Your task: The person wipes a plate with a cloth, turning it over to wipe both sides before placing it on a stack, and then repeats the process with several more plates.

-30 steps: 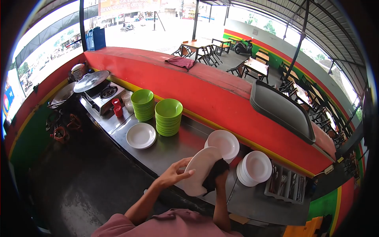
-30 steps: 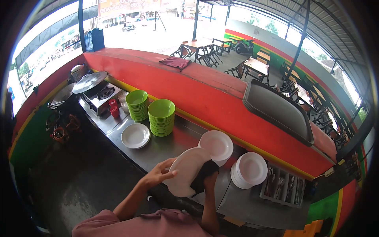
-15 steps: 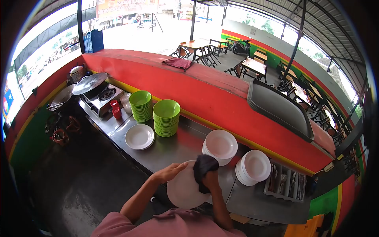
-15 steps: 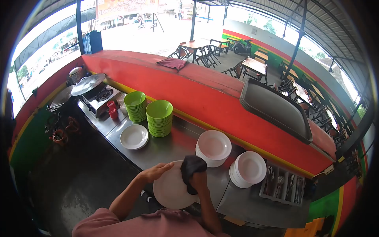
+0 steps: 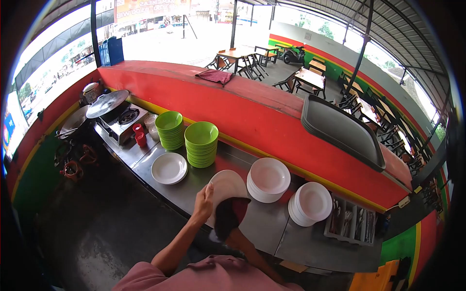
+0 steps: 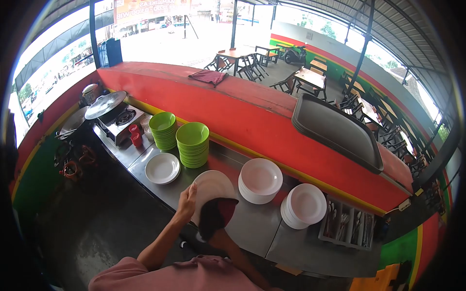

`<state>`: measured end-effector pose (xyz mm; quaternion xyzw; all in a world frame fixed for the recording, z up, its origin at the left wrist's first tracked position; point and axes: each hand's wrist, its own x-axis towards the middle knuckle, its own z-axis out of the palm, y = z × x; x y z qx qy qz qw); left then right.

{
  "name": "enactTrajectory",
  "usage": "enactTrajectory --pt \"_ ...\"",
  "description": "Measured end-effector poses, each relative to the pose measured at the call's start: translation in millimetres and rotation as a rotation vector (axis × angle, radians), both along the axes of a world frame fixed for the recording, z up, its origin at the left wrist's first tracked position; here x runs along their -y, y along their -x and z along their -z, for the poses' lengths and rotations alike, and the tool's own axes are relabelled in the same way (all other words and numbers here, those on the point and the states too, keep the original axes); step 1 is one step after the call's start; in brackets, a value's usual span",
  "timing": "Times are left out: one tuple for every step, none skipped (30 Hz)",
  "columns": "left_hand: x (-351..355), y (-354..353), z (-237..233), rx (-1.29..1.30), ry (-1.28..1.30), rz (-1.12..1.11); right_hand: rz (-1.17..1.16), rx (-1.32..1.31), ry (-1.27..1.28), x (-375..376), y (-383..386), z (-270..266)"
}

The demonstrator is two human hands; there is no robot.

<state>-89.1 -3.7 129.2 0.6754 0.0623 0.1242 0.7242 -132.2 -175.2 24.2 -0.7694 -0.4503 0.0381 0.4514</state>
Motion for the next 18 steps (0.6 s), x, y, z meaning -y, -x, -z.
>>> enactTrajectory --pt "6.9 0.6 3.2 0.023 0.013 -0.014 -0.027 -0.057 -0.058 -7.6 4.7 -8.9" --pt "11.0 2.0 5.8 0.047 0.026 -0.029 -0.023 -0.087 -0.082 -13.2 7.4 -14.4" --pt "12.0 5.0 6.7 0.035 -0.058 0.012 -0.003 -0.111 -0.094 -17.7 6.7 -17.3" --pt "13.7 8.4 7.4 0.002 -0.078 0.042 0.033 -0.133 -0.095 -17.3 6.2 -12.8" --pt "16.2 11.9 7.6 -0.03 -0.097 0.072 0.07 -0.155 -0.095 -17.0 5.6 -8.3" --pt "19.5 15.1 6.5 -0.063 -0.115 0.101 0.102 -0.146 -0.083 -12.5 -1.0 15.7" --pt "26.6 19.4 1.9 -0.013 -0.063 0.128 0.134 -0.137 -0.07 -8.5 -7.1 36.1" --pt "30.3 25.3 -5.5 -0.07 0.018 0.163 0.162 -0.097 -0.046 -0.5 -24.5 91.0" --pt "33.3 31.3 -13.9 -0.126 0.099 0.198 0.19 -0.056 -0.022 4.6 -33.7 120.8" --pt "35.0 34.1 -17.9 -0.182 0.18 0.235 0.21 -0.032 0.014 5.6 -34.3 114.4" --pt "35.9 34.3 -15.5 -0.143 0.158 0.24 0.234 -0.008 0.048 4.8 -35.3 93.5" --pt "37.0 34.4 -10.4 -0.103 0.136 0.248 0.26 0.016 0.081 2.5 -36.0 58.7" --pt "37.9 34.5 -4.8 -0.063 0.114 0.256 0.286 0.041 0.115 0.8 -36.2 23.2" --pt "36.3 34.9 1.7 -0.065 0.055 0.268 0.312 0.065 0.15 -0.3 -36.0 -4.2" --pt "33.3 34.9 8.8 -0.065 -0.004 0.278 0.338 0.089 0.184 0.5 -36.6 -15.4" --pt "31.5 34.6 11.9 -0.065 -0.063 0.287 0.459 0.2 0.145 3.5 -44.6 6.0" --pt "31.4 36.8 5.5 -0.106 -0.099 0.3 0.579 0.311 0.104 6.7 -58.9 41.3" --pt "31.7 42.3 -6.8 -0.148 -0.135 0.312 0.652 0.298 0.049 9.6 -65.7 54.7"
